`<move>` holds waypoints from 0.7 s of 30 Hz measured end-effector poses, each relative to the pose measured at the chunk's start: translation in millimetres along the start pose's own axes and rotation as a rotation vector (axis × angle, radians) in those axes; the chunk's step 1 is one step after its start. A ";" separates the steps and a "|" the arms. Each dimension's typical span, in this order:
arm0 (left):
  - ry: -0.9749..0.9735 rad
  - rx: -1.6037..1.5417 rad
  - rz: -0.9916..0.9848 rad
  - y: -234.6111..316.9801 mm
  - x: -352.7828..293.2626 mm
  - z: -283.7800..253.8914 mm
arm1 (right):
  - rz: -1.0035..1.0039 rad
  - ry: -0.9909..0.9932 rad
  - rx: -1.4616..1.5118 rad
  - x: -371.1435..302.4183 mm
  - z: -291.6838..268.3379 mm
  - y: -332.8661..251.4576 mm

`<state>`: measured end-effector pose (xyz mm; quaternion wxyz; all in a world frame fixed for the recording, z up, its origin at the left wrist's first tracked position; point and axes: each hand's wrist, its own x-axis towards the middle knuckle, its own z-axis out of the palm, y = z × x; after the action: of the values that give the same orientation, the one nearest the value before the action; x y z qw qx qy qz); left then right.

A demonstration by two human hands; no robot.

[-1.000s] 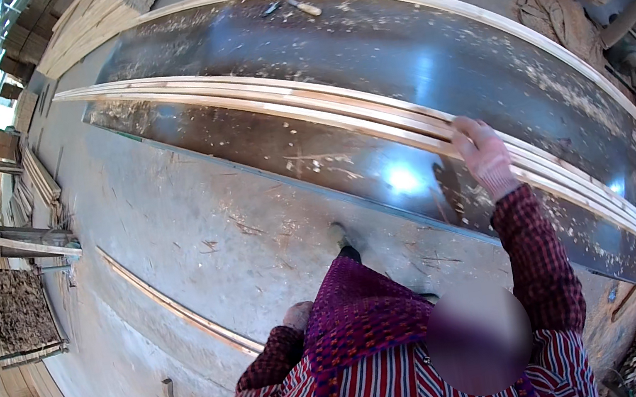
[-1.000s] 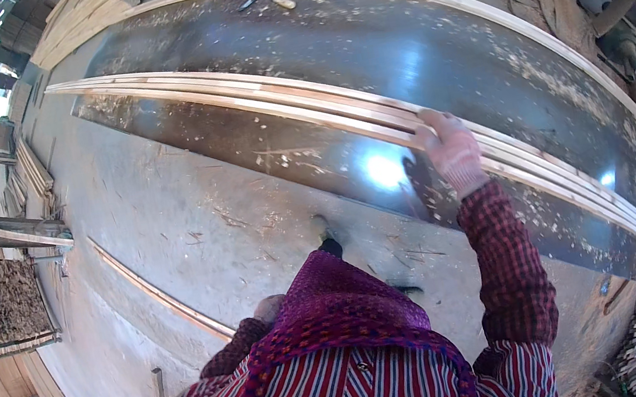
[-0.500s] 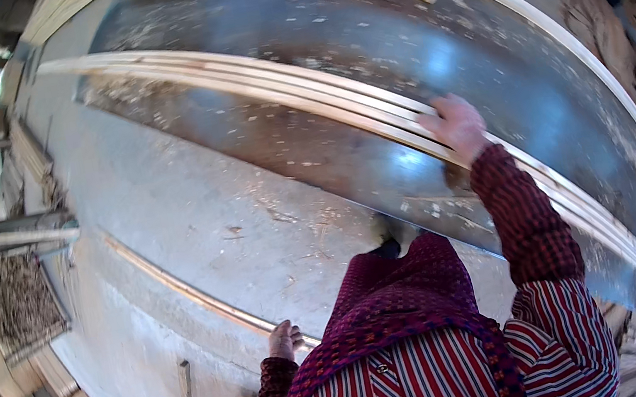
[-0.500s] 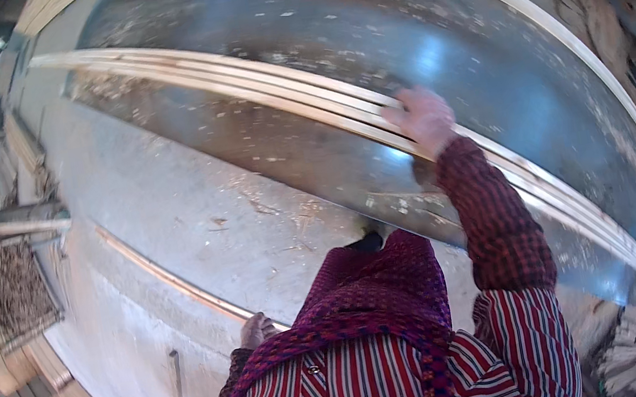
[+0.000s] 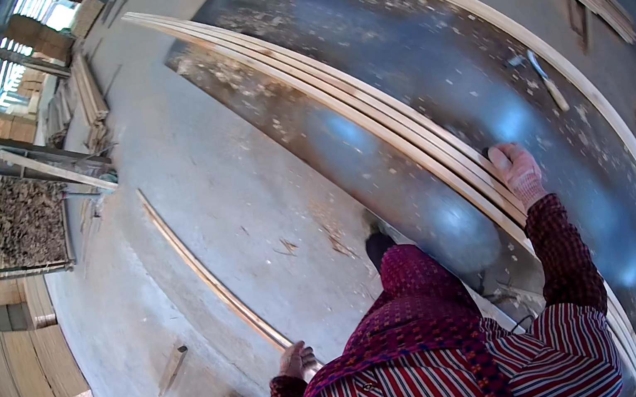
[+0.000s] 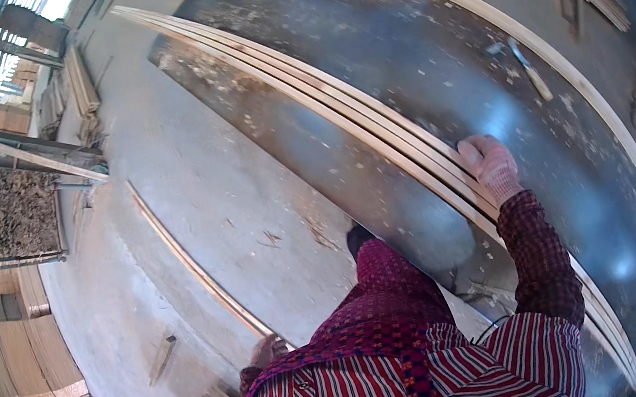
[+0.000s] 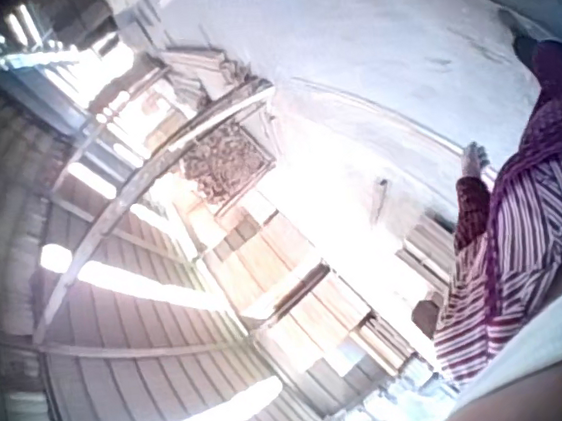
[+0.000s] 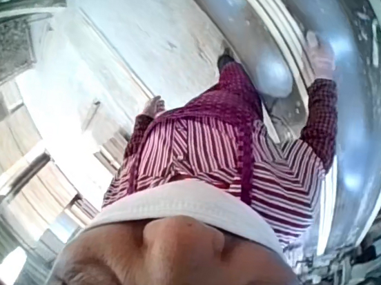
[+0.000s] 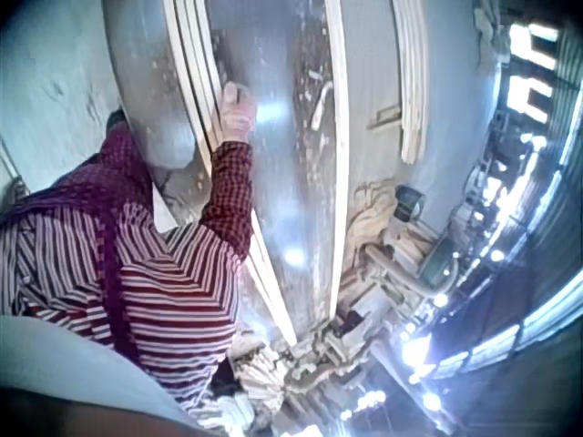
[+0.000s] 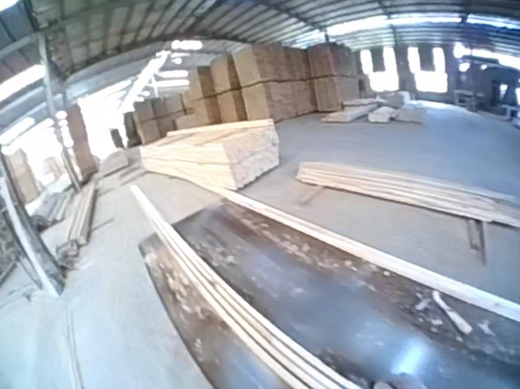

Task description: The person handles wooden boards on a metal workbench, moving them, and then carries a long curved wooden component to a large stack of furniture parts.

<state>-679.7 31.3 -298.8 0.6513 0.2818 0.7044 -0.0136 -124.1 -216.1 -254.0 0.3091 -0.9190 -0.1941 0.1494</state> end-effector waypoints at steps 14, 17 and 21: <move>0.221 -0.033 0.432 220.9 44.7 -55.0 | -0.288 -0.228 -0.103 276.2 182.2 -318.7; 0.276 -0.051 0.154 167.4 34.3 -78.4 | -0.299 -0.245 -0.267 310.5 228.8 -386.4; 0.255 -0.059 -0.072 119.9 72.6 -86.1 | -0.261 -0.171 -0.419 326.9 274.5 -422.2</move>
<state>-707.8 192.9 -311.2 0.5637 0.2364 0.7912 0.0194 -56.3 380.5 -250.0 0.1109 -0.9142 -0.3630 0.1421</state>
